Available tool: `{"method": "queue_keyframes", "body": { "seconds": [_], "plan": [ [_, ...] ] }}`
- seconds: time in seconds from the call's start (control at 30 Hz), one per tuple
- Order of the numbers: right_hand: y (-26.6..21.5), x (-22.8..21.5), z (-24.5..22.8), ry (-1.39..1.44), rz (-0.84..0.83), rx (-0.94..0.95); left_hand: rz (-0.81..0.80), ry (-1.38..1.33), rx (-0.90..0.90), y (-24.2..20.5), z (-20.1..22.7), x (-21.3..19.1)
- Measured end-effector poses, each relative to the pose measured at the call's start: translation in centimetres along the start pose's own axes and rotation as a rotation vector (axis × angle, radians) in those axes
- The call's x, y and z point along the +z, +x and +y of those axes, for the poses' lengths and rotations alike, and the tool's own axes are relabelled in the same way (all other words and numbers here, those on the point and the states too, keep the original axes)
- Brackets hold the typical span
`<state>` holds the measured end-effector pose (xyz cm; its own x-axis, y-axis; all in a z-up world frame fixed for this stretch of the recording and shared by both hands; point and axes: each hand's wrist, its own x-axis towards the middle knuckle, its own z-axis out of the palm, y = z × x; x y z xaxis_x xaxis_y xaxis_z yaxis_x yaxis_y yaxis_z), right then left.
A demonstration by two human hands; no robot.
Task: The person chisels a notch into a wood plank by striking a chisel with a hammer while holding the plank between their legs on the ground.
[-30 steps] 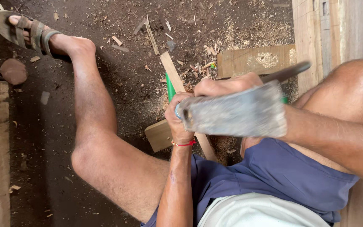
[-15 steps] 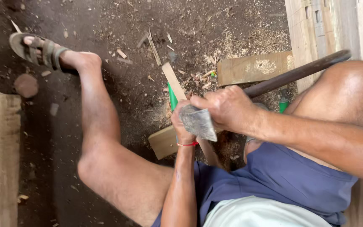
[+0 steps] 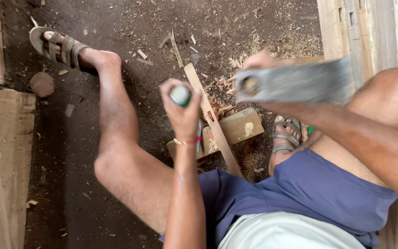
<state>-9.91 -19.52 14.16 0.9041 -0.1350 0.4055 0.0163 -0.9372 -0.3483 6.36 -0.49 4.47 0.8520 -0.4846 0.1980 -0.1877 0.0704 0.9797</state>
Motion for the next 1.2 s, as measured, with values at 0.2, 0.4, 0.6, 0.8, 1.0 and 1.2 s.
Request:
{"method": "queue_keyframes", "body": {
  "seconds": [0.2,0.4,0.6,0.8,1.0,1.2],
  "plan": [
    [-0.8,-1.8,3.6,0.516,0.3,0.479,0.131,0.376,-0.255,6.5,-4.2,-4.0],
    [-2.4,-3.1,4.1,0.879,0.432,0.577,0.027,0.616,-0.573,4.6,-10.5,-4.6],
    [-1.9,-3.5,5.9,0.867,0.434,0.591,-0.456,0.838,-0.902,2.2,-8.8,-2.8],
    [-1.1,-3.1,6.6,0.848,0.362,0.626,-0.912,0.788,-0.57,0.1,-7.0,-2.8],
    [-1.7,-3.2,6.1,0.804,0.299,0.571,-0.112,0.283,-0.747,2.9,-6.9,-2.9],
    [-1.1,-3.5,6.0,0.761,0.266,0.557,-0.479,0.874,-1.002,-0.1,-11.0,-1.5]
  ]
}}
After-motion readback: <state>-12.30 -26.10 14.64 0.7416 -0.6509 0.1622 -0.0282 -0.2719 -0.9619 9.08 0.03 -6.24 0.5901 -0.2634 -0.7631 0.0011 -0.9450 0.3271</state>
